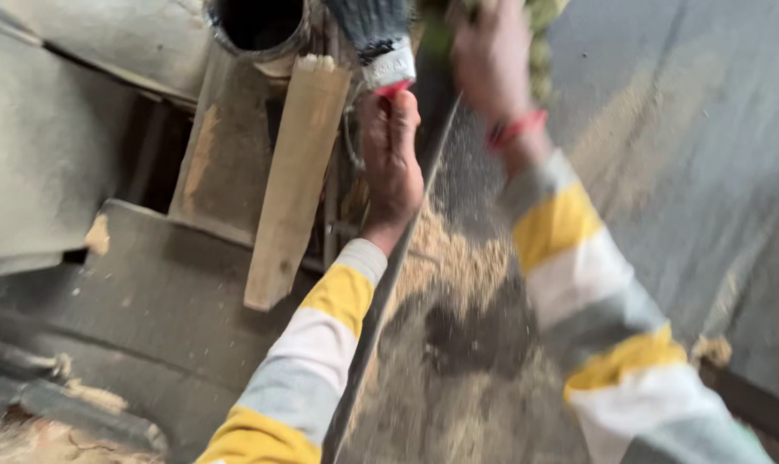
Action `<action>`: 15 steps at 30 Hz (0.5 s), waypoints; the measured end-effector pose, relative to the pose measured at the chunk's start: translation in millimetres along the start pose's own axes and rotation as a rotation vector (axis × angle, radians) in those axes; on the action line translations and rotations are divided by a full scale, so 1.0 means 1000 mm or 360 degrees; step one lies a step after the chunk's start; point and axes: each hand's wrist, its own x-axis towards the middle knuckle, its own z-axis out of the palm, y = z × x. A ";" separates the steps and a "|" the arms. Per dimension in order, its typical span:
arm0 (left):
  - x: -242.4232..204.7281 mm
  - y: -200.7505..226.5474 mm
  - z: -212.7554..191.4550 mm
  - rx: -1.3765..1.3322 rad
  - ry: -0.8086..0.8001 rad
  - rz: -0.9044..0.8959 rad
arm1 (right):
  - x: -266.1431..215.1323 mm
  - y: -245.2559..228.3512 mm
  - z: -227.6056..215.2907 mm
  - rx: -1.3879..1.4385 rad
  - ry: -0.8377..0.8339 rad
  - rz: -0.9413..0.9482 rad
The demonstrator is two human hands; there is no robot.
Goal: The person wipes a workbench with a cloth and a brush. They then pick up a chainsaw and wipe its outer casing and handle with the cloth.
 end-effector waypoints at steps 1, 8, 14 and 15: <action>-0.004 0.009 -0.001 -0.0095 0.0021 0.0008 | -0.033 -0.034 -0.026 0.0357 -0.0273 0.0211; -0.098 0.100 -0.086 0.0256 0.0116 0.0111 | -0.187 -0.281 -0.139 0.0044 -0.0501 0.0347; -0.163 0.145 -0.123 0.0524 -0.0045 -0.0068 | -0.254 -0.332 -0.227 0.0131 -0.1210 0.0219; -0.175 0.150 -0.128 0.0573 -0.0048 -0.0071 | -0.247 -0.313 -0.229 0.0110 -0.1089 0.0197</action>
